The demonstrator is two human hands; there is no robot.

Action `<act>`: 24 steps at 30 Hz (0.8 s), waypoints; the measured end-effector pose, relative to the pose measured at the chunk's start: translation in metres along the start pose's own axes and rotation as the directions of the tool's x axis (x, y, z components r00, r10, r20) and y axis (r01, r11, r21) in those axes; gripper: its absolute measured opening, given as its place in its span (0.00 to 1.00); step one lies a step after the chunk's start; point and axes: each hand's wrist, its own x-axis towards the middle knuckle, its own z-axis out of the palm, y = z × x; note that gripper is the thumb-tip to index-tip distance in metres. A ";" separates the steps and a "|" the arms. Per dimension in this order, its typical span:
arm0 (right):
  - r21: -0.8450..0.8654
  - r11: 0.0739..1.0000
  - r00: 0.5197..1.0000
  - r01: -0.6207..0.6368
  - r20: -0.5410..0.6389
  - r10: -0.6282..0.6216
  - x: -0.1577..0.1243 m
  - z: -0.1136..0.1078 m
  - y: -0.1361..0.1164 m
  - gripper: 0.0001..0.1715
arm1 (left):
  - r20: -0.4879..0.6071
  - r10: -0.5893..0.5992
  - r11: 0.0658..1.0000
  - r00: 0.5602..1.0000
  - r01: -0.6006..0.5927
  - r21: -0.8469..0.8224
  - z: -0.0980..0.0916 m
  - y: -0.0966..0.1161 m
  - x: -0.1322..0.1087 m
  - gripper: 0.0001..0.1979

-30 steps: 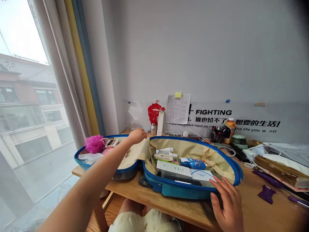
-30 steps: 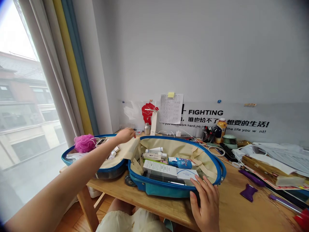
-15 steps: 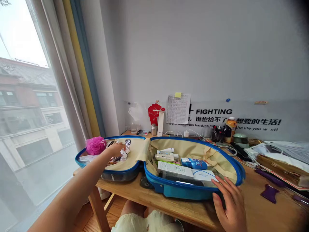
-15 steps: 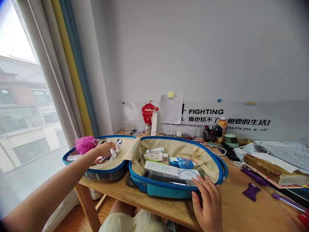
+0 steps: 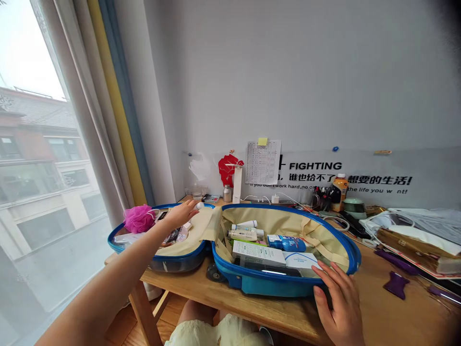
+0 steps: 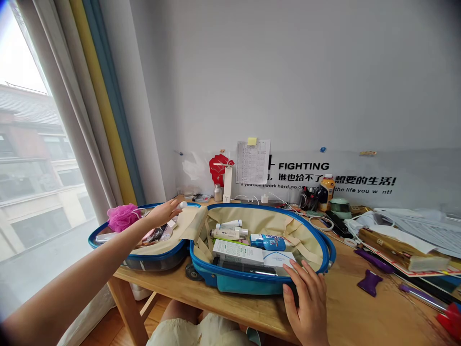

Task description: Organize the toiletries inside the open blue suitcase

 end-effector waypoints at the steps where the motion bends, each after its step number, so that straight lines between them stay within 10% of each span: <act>1: -0.003 1.000 1.000 0.002 -0.004 -0.002 0.000 0.000 0.000 0.19 | -0.018 0.029 0.999 0.999 -0.029 -0.019 -0.008 0.013 0.003 0.22; 6: -0.024 1.000 1.000 -0.001 0.021 0.001 0.000 -0.001 0.000 0.19 | 0.022 0.236 0.968 0.972 -0.233 -0.091 -0.030 0.087 0.018 0.23; 12: -0.007 1.000 0.999 -0.026 0.033 0.026 0.001 -0.004 -0.001 0.18 | 0.182 0.369 0.929 0.912 -0.356 -0.100 -0.013 0.150 0.031 0.23; 24: -0.017 1.000 1.000 -0.003 0.017 0.003 0.001 -0.002 0.000 0.19 | 0.179 0.389 0.921 0.904 -0.374 -0.112 0.007 0.172 0.034 0.22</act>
